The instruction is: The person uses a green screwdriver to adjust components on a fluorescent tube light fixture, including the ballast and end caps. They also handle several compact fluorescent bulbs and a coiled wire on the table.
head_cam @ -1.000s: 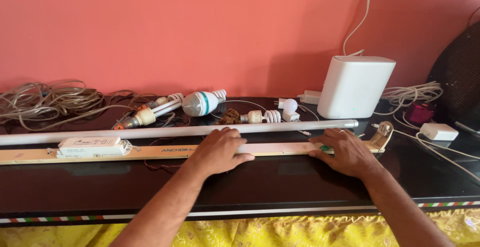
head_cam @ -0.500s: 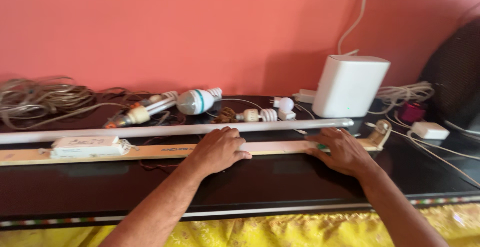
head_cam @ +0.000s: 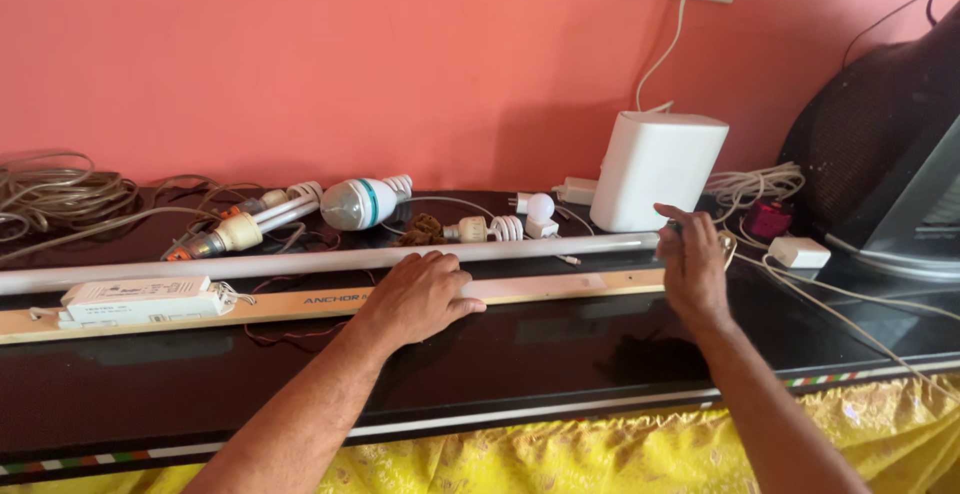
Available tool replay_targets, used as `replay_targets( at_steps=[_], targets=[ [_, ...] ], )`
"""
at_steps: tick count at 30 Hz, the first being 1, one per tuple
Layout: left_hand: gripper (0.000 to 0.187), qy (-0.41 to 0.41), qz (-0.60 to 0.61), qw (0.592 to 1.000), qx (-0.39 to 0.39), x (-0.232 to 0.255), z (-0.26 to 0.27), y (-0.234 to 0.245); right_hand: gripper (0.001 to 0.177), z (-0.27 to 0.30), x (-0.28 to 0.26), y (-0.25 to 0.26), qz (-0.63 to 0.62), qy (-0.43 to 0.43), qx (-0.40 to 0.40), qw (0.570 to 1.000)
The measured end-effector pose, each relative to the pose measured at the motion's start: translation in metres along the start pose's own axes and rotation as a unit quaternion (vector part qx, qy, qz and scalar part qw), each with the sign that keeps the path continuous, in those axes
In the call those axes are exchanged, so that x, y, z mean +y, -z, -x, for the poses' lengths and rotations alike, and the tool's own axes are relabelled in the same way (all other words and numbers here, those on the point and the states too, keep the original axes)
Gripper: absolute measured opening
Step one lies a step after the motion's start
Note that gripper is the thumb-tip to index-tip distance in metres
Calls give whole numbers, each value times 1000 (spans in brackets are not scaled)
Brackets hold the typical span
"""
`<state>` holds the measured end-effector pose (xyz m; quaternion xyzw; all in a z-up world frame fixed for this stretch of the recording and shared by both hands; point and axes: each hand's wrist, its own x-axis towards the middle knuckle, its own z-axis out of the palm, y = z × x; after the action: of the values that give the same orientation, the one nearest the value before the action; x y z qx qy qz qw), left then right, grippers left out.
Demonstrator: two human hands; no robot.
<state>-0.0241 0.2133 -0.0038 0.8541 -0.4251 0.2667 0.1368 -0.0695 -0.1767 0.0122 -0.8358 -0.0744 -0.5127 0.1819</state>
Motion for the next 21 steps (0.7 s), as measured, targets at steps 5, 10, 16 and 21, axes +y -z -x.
replay_targets(
  at_steps=[5,10,16,21],
  targets=[
    [40,9,7,1000,-21,0,1,6,18,-16,-19,20,65,155,59,984],
    [41,2,6,1000,-9,0,0,8,17,-12,-20,21,62,91,58,992],
    [39,8,9,1000,-18,-1,-1,8,16,-15,-5,17,146,116,-53,981],
    [39,7,7,1000,-15,-1,-2,8,22,-10,-9,16,269,213,-49,938]
  ],
)
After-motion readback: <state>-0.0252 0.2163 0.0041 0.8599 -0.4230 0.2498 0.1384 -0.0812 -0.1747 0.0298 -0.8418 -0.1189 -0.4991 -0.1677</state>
